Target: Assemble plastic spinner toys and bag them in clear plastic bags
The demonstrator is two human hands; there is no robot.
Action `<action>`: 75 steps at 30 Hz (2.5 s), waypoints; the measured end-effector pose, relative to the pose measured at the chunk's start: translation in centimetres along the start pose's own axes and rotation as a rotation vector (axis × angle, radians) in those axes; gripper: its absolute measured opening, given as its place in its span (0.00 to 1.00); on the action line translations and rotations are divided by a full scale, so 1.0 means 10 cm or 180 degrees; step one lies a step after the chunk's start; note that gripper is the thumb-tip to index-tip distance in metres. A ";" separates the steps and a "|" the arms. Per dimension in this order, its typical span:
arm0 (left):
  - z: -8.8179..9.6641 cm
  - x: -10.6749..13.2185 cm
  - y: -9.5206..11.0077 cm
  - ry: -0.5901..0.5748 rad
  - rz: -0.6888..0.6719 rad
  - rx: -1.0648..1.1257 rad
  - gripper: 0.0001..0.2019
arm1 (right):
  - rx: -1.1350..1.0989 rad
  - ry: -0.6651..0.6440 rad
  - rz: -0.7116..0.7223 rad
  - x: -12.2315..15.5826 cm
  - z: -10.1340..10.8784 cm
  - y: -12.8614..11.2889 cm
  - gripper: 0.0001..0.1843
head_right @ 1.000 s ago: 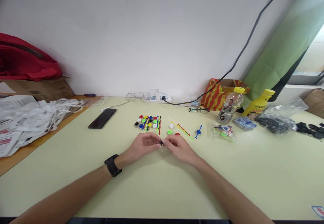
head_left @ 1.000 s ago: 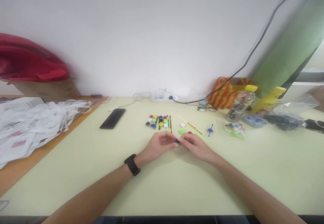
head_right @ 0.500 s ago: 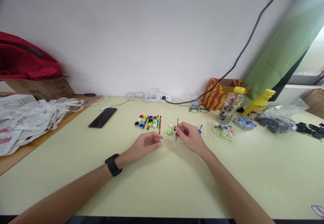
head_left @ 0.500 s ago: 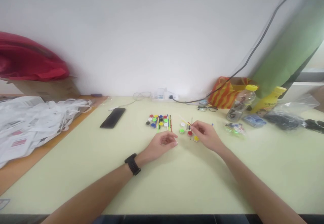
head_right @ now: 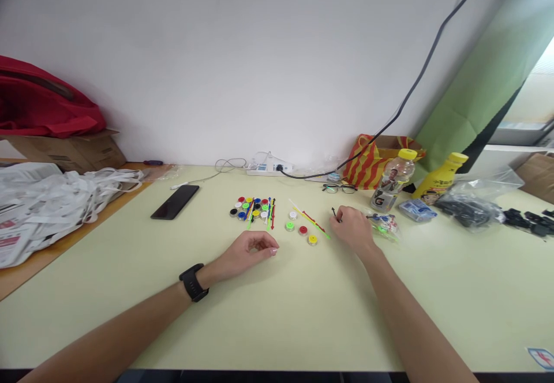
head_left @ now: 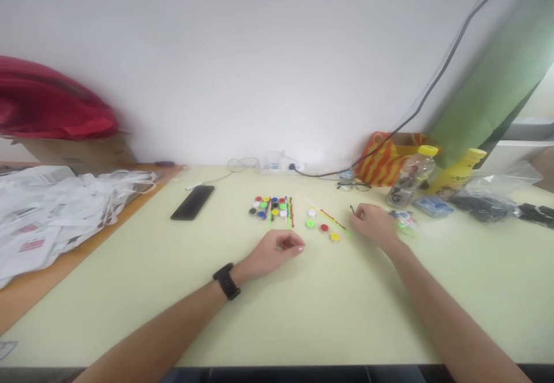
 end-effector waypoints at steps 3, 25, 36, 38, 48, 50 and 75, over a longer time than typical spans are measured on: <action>-0.01 0.00 0.02 0.0002 0.0035 -0.0029 0.12 | 0.0049 0.0180 0.0064 0.01 0.02 -0.03 0.06; -0.01 -0.01 0.02 -0.0023 -0.0045 -0.0048 0.12 | -0.0927 -0.0183 0.0935 0.20 -0.04 -0.58 0.07; -0.01 0.00 0.03 -0.0028 -0.0049 -0.0047 0.12 | -0.1076 0.0214 0.0697 0.20 0.01 -0.54 0.04; 0.00 0.00 0.03 -0.0027 -0.0054 -0.0050 0.12 | -0.1393 0.0169 0.0581 0.20 0.01 -0.53 0.05; -0.01 0.00 0.03 -0.0002 -0.0015 -0.0042 0.12 | -0.1495 -0.0261 0.1229 0.32 0.23 -0.59 0.09; -0.01 -0.01 0.02 0.0006 0.0004 -0.0054 0.12 | -0.1275 -0.0280 0.1279 0.35 0.25 -0.61 0.08; 0.00 0.02 0.06 0.0265 -0.0455 -0.0244 0.10 | -0.1789 -0.0653 0.2319 0.79 0.40 -1.11 0.02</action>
Point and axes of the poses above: each hand's wrist, its own x-axis away from the middle knuckle, its own z-axis out of the back of the hand, y = z × x, the point moved 2 cm from there along -x, towards the middle knuckle, and after that the axes turned 13 degrees about x, right-handed, at the moved point
